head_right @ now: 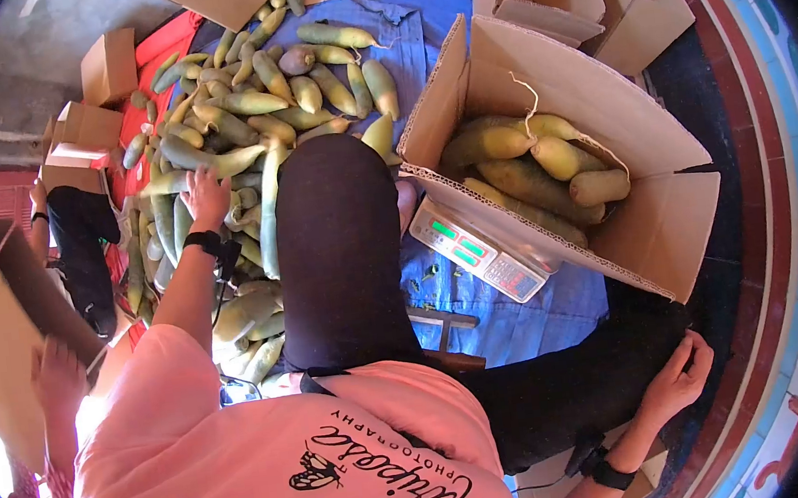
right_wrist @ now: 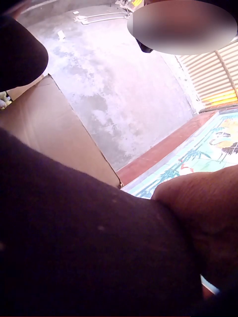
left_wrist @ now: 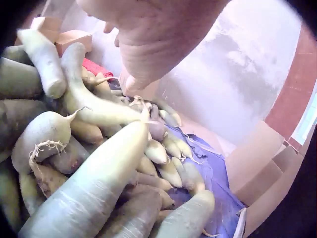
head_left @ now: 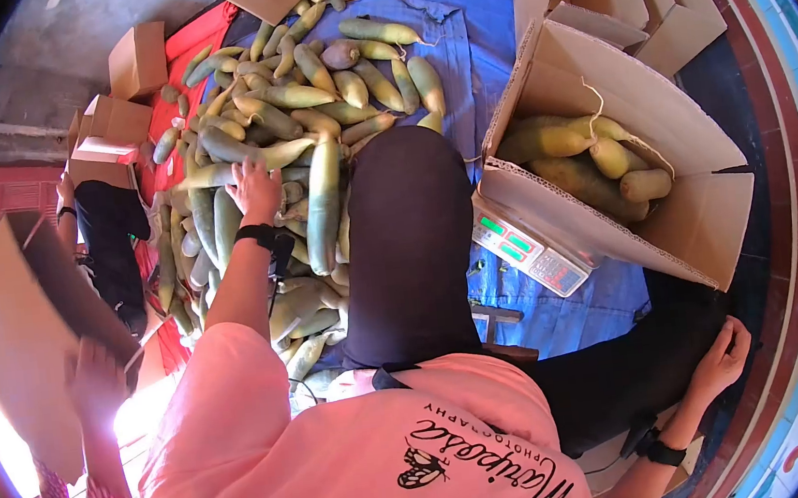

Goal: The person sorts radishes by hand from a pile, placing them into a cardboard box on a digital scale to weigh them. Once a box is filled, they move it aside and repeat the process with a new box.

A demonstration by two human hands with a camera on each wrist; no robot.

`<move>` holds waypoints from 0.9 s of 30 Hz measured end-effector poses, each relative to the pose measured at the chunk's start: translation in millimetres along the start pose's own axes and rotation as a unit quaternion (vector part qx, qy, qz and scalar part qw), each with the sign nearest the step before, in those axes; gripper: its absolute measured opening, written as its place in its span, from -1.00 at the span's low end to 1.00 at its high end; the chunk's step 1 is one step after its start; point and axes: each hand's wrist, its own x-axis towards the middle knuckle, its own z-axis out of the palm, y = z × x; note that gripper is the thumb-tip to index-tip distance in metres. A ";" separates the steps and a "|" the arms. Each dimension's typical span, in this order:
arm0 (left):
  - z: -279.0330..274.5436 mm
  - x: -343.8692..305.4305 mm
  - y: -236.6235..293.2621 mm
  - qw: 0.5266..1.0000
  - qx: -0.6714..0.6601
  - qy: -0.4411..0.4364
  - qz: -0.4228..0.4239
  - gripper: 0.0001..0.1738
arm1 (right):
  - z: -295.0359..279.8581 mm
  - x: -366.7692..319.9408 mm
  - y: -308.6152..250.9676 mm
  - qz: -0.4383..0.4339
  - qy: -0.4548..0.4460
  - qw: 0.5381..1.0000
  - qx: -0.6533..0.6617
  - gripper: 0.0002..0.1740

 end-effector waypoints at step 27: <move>212.8 -90.8 67.4 0.967 -0.089 -0.176 0.164 -0.55 | -0.9 3.3 -3.7 -0.011 -0.024 0.998 -0.050 -0.80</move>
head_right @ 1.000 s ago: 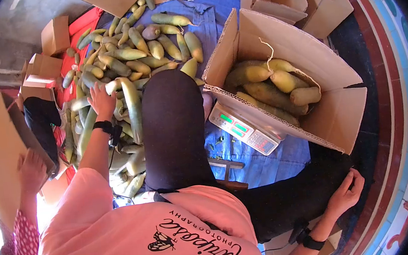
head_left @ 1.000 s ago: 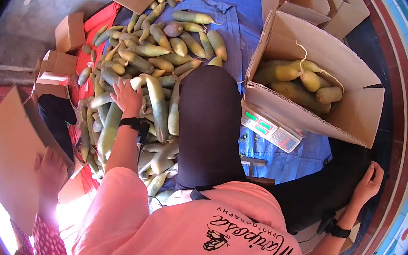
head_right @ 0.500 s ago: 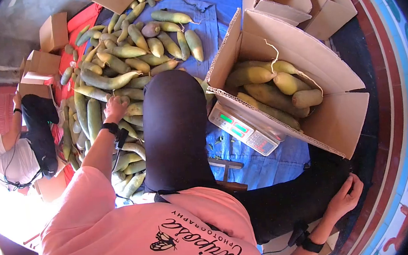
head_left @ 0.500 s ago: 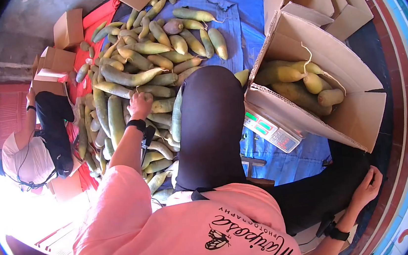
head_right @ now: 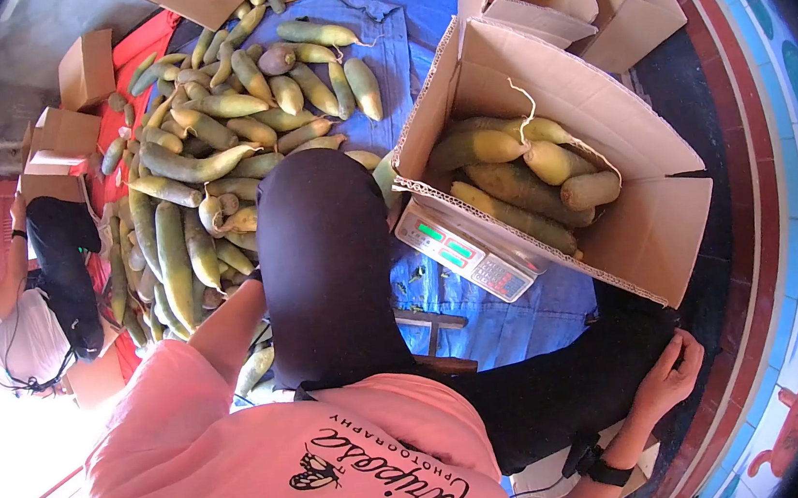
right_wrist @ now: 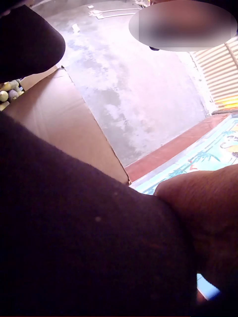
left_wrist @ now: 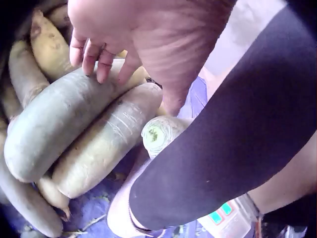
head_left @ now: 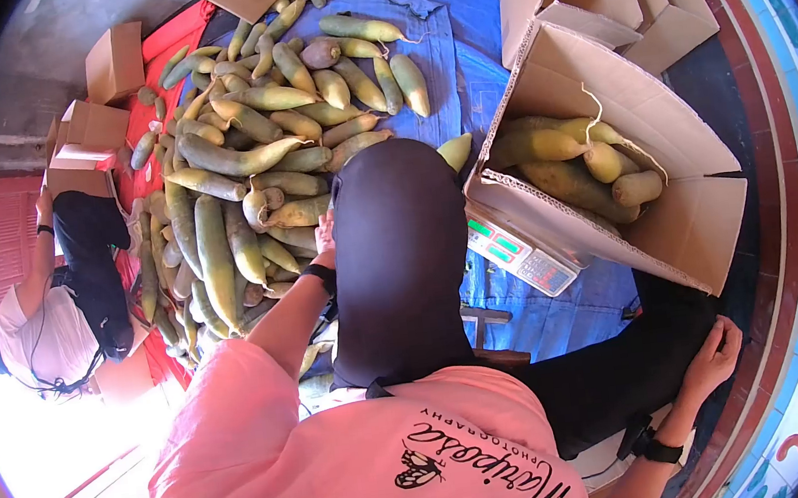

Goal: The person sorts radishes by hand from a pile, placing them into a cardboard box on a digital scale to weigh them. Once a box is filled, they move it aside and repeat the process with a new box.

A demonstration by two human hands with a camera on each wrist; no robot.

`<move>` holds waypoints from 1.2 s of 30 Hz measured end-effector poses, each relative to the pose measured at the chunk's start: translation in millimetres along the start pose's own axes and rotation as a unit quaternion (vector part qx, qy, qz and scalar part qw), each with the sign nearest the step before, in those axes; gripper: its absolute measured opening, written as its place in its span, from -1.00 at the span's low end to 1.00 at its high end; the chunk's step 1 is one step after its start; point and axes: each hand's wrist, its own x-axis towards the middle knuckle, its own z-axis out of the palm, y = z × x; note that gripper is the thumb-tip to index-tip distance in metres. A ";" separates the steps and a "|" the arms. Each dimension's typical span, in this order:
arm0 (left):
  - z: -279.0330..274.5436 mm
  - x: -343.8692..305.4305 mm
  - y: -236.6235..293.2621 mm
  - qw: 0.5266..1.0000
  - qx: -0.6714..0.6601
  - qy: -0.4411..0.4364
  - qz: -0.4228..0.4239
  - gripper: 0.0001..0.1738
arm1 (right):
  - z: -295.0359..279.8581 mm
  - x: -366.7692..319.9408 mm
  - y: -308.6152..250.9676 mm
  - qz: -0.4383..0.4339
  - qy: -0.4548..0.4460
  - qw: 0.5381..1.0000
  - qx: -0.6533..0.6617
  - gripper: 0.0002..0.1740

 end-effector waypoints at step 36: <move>-195.4 -53.1 -3.0 0.905 -0.390 0.145 -0.090 -0.30 | 5.3 8.7 2.7 -0.022 -0.035 0.999 -0.029 -0.82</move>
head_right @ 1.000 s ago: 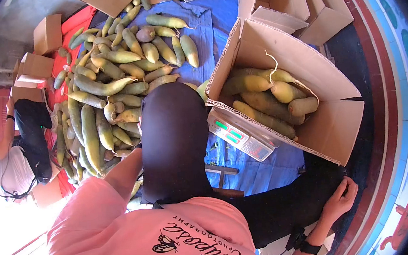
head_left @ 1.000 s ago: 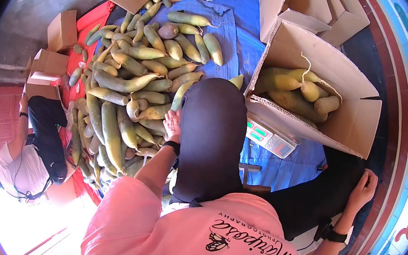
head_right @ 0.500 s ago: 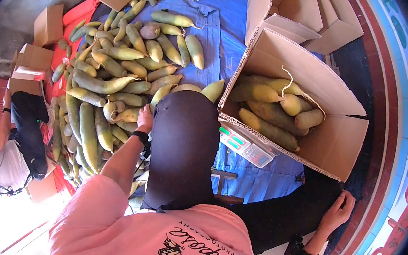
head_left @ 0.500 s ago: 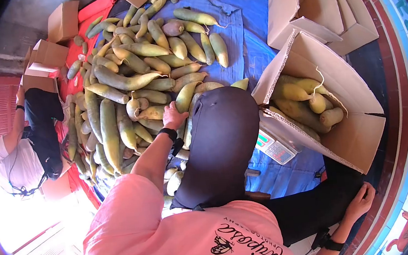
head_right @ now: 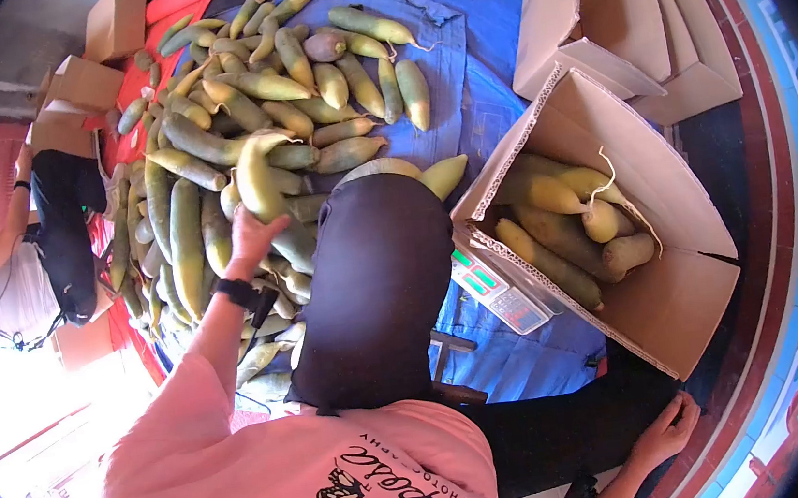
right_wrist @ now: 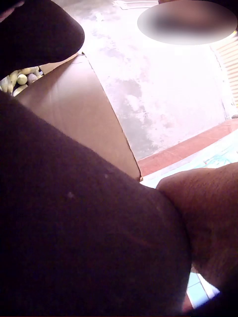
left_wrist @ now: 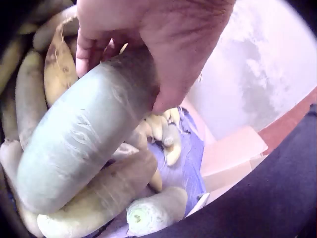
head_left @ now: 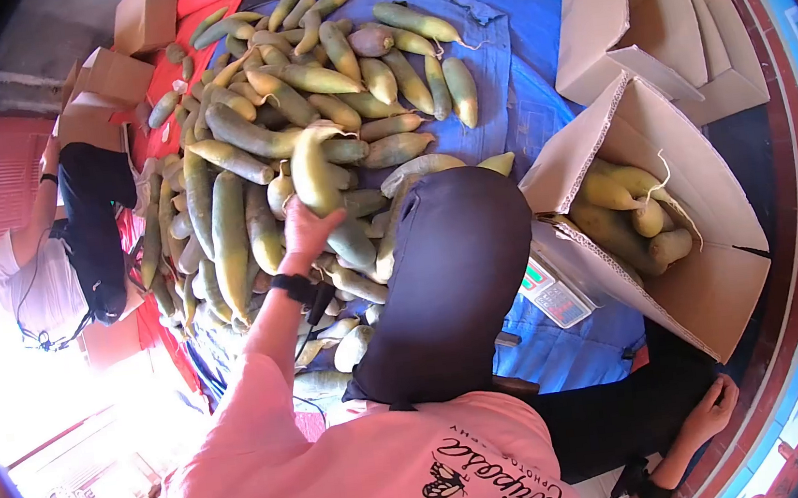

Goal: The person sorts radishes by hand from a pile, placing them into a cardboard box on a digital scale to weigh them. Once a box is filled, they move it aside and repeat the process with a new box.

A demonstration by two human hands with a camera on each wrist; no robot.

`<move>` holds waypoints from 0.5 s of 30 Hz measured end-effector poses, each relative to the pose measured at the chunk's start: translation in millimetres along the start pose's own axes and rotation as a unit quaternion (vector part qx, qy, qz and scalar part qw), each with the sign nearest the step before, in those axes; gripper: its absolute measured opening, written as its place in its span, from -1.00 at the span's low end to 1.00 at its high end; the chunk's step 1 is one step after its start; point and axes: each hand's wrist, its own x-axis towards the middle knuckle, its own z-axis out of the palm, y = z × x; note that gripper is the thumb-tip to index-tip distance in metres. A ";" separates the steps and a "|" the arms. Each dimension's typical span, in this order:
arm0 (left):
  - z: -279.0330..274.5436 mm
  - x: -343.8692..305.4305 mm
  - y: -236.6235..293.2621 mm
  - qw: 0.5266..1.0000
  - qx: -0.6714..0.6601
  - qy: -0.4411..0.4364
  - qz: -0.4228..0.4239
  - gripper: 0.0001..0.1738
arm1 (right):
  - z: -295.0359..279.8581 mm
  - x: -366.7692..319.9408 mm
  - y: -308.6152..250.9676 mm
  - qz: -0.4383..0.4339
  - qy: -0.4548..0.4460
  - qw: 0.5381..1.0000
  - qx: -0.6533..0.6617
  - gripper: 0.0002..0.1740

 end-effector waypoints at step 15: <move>-62.6 23.2 -38.6 0.895 0.427 0.126 -0.039 -0.15 | 1.4 -2.8 4.9 -0.006 0.006 1.000 0.019 -0.81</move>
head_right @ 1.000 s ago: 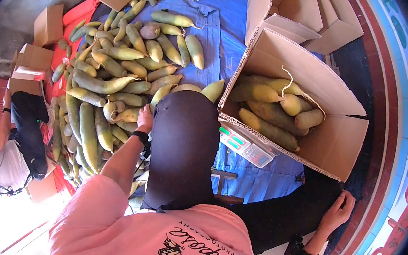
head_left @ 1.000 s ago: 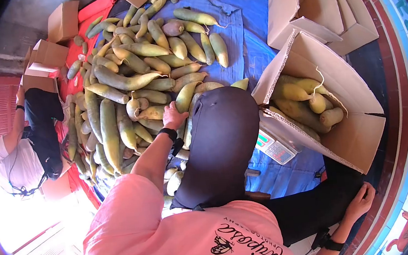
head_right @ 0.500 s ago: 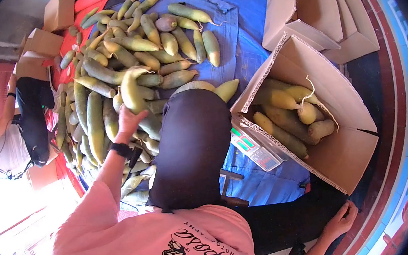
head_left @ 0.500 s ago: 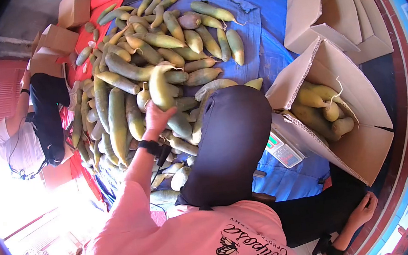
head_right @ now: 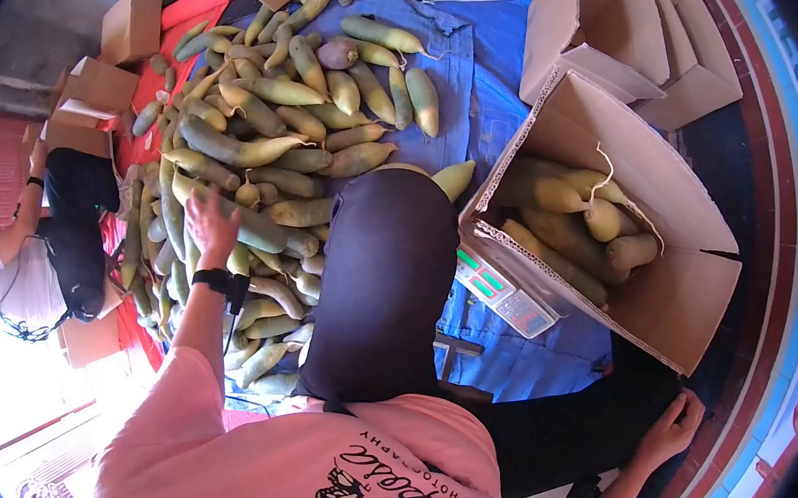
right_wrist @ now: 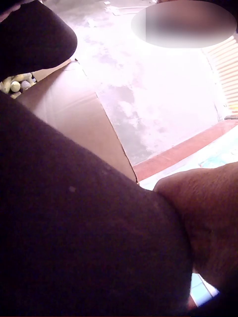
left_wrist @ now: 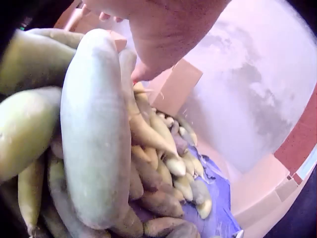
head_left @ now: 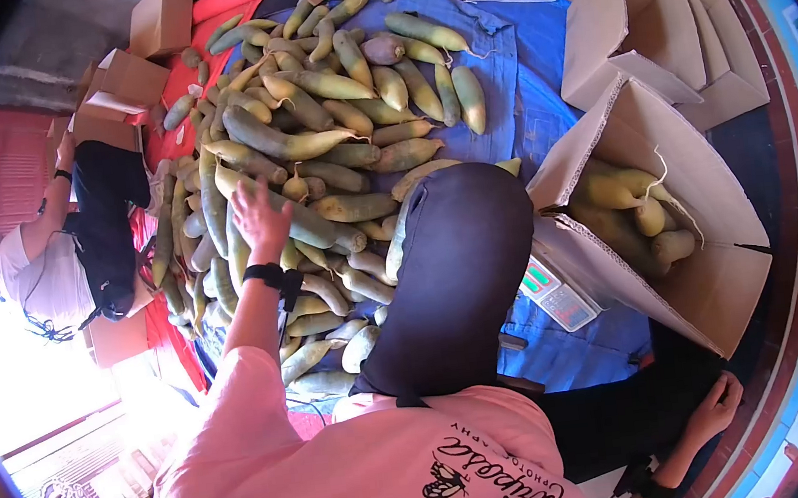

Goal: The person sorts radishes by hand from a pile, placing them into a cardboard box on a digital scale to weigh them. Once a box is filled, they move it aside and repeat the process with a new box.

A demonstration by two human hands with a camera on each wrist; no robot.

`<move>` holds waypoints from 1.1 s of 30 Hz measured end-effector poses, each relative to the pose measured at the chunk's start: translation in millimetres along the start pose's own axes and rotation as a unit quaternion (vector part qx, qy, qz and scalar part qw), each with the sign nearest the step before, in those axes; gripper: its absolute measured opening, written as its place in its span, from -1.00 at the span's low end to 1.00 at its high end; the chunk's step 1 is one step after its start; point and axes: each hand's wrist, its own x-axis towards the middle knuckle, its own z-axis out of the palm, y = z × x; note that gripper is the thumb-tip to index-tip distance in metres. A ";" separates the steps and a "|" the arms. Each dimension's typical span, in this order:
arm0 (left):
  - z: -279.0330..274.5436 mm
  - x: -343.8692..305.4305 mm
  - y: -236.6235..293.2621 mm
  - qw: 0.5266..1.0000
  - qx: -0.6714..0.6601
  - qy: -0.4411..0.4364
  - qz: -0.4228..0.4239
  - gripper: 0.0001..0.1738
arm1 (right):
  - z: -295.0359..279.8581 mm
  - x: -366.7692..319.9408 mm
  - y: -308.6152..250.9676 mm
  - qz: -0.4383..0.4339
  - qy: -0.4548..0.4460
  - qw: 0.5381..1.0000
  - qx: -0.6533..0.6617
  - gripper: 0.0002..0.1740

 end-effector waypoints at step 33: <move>56.0 -37.0 150.9 0.978 -0.115 -0.150 0.087 -0.21 | -4.5 1.3 1.1 0.005 -0.014 0.999 -0.043 -0.80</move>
